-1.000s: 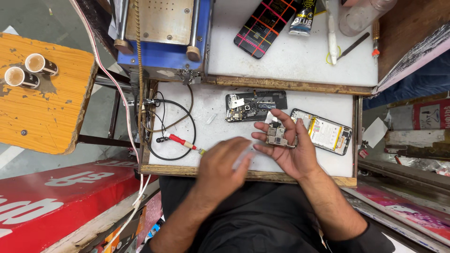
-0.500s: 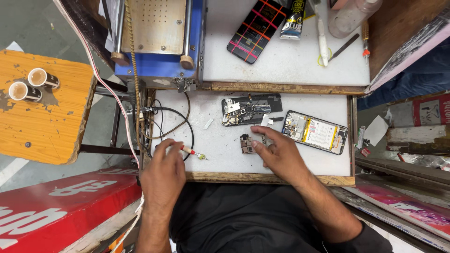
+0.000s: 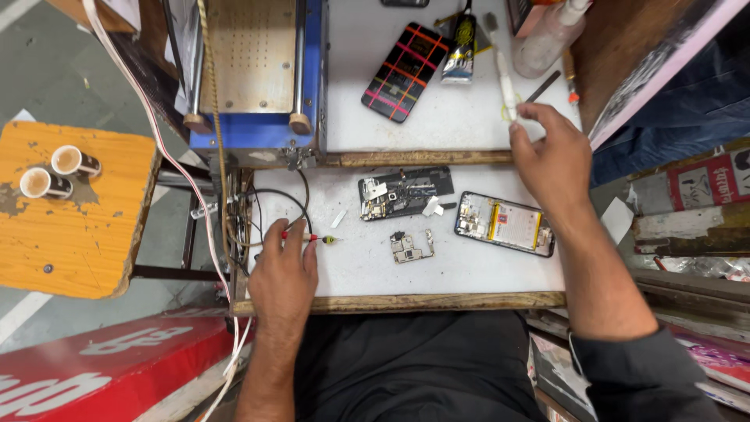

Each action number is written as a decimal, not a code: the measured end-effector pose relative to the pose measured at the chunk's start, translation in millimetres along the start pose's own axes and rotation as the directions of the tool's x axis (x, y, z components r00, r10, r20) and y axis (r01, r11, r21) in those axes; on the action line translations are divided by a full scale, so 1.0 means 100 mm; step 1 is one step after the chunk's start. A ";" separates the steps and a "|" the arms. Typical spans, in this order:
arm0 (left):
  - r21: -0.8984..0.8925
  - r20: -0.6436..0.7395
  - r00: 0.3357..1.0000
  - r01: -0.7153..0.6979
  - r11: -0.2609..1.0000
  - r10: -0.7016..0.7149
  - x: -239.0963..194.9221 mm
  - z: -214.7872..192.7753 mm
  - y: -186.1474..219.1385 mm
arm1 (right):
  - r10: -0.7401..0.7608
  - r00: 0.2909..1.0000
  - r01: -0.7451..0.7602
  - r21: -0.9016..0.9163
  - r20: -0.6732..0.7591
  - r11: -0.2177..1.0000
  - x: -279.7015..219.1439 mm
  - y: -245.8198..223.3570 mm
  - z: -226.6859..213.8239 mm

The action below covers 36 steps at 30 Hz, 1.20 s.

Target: The person cleans a small electronic component with a cotton swab and liquid from a spray bottle, then uses a small tool to scrape or adjust parts of the component. The person also briefly picks up a cup from a nearby table.

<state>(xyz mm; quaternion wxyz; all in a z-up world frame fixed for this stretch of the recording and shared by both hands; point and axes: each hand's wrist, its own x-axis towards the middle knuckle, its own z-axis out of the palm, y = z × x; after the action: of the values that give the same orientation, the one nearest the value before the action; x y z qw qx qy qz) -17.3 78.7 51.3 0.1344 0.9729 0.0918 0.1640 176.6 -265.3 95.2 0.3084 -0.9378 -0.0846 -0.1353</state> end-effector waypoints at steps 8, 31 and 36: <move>-0.373 -0.130 0.992 -0.054 0.926 0.005 -0.15 0.32 0.26 | -0.086 0.994 0.101 -0.270 0.066 0.958 0.58 0.13 0.32; -0.949 0.278 0.960 0.271 -0.158 -0.024 -0.19 0.70 0.46 | 0.097 0.918 -0.092 -0.031 0.384 0.995 -0.82 -0.58 0.37; -0.923 0.339 0.939 0.319 -0.216 -0.059 -0.23 0.68 0.45 | -0.258 0.912 0.274 0.006 -0.318 0.962 0.36 0.14 -0.06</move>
<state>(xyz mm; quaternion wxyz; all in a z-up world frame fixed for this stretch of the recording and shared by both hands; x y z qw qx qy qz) -9.2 15.1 -4.4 0.8602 0.5007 0.0683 0.0687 212.8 -277.7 102.7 0.3200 -0.8760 -0.1645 -0.3213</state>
